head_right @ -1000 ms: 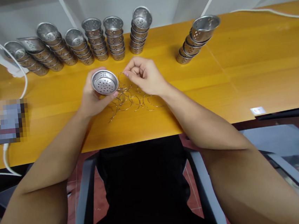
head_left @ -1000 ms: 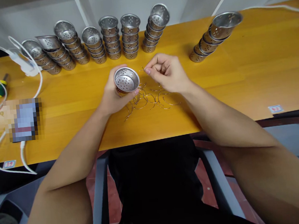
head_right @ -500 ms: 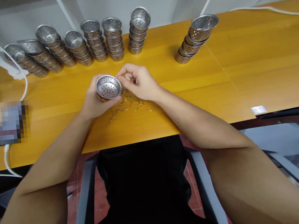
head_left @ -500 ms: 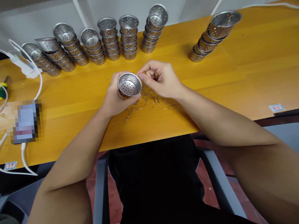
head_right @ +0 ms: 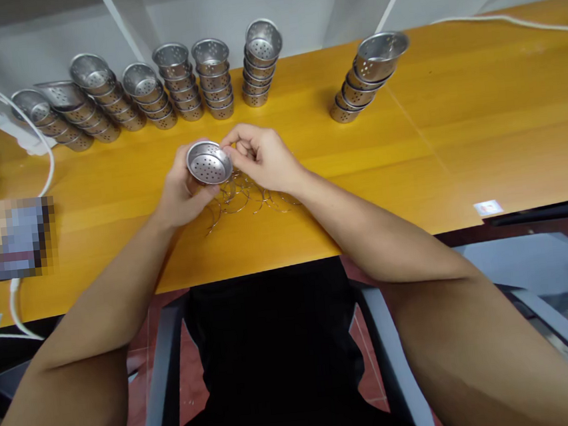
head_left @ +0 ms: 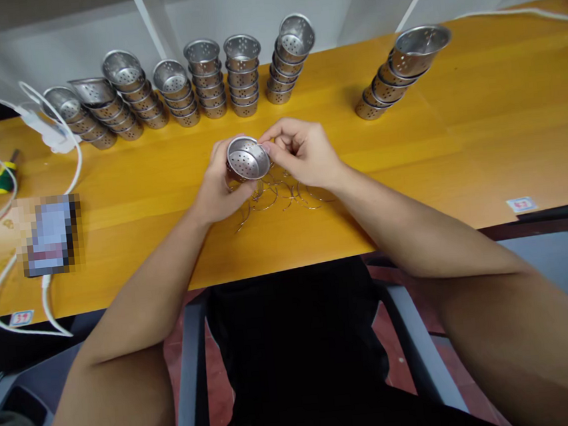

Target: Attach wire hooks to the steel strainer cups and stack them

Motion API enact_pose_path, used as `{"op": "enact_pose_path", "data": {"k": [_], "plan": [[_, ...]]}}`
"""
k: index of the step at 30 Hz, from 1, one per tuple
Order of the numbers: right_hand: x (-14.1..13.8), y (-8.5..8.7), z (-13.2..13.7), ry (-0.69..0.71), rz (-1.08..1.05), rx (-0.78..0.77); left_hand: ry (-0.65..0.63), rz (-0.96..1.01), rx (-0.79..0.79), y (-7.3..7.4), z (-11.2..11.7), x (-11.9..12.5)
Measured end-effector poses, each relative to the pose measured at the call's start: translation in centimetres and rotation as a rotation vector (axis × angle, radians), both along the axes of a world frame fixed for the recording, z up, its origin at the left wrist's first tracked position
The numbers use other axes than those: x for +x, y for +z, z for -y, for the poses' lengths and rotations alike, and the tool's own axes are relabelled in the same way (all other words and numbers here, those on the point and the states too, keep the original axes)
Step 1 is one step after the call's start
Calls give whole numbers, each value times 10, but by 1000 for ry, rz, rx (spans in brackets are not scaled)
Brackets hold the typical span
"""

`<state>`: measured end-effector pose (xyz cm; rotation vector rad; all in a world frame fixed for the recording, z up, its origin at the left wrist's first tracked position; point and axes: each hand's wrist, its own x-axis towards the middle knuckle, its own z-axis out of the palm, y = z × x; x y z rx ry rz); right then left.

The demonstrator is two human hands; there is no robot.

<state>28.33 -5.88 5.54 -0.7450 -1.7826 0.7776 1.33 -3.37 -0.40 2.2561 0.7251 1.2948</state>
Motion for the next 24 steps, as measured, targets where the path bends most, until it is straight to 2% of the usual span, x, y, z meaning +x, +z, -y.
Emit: {"op": "enact_pose_path", "data": {"k": [6, 13, 15, 18, 24], "plan": [[0, -3, 0, -21, -6, -19, 25, 4, 9, 7, -1, -3], [-2, -3, 4, 8, 19, -7, 32, 83, -26, -16, -16, -8], [-3, -2, 4, 16, 21, -9, 17, 90, -6, -18, -18, -7], [-3, -2, 5, 14, 33, 0, -16, 84, 7, -15, -17, -4], [-3, -3, 5, -45, 74, 27, -109, 64, -67, -7, -7, 2]]}}
